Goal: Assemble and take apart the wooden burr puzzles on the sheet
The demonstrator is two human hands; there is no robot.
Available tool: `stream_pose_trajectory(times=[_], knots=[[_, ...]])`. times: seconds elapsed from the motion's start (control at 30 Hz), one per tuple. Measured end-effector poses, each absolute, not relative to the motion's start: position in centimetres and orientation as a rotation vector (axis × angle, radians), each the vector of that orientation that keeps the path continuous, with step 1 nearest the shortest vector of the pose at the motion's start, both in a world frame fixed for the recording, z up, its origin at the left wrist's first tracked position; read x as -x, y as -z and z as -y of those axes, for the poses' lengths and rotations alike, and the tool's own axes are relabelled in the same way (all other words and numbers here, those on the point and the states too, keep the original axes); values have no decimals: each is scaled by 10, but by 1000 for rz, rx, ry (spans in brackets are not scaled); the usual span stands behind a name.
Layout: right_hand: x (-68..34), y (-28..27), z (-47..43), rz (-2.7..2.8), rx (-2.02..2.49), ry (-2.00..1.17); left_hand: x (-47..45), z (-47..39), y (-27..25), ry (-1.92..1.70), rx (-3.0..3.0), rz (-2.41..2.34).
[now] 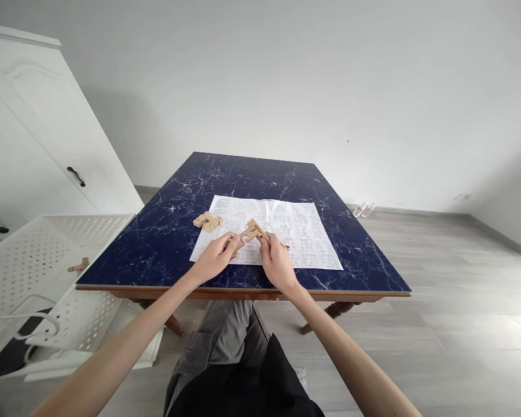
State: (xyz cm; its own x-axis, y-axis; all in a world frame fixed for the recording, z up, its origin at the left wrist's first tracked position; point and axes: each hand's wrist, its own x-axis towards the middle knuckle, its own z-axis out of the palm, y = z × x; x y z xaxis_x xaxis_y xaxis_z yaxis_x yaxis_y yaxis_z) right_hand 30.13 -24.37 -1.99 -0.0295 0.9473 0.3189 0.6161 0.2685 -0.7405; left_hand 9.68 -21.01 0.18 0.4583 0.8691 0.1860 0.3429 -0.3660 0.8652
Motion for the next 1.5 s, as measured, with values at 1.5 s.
stream_pose_trajectory(times=[1.5], knots=[[-302, 35, 255, 1994, 1203, 66, -94, 209, 3, -834, -1885, -961]])
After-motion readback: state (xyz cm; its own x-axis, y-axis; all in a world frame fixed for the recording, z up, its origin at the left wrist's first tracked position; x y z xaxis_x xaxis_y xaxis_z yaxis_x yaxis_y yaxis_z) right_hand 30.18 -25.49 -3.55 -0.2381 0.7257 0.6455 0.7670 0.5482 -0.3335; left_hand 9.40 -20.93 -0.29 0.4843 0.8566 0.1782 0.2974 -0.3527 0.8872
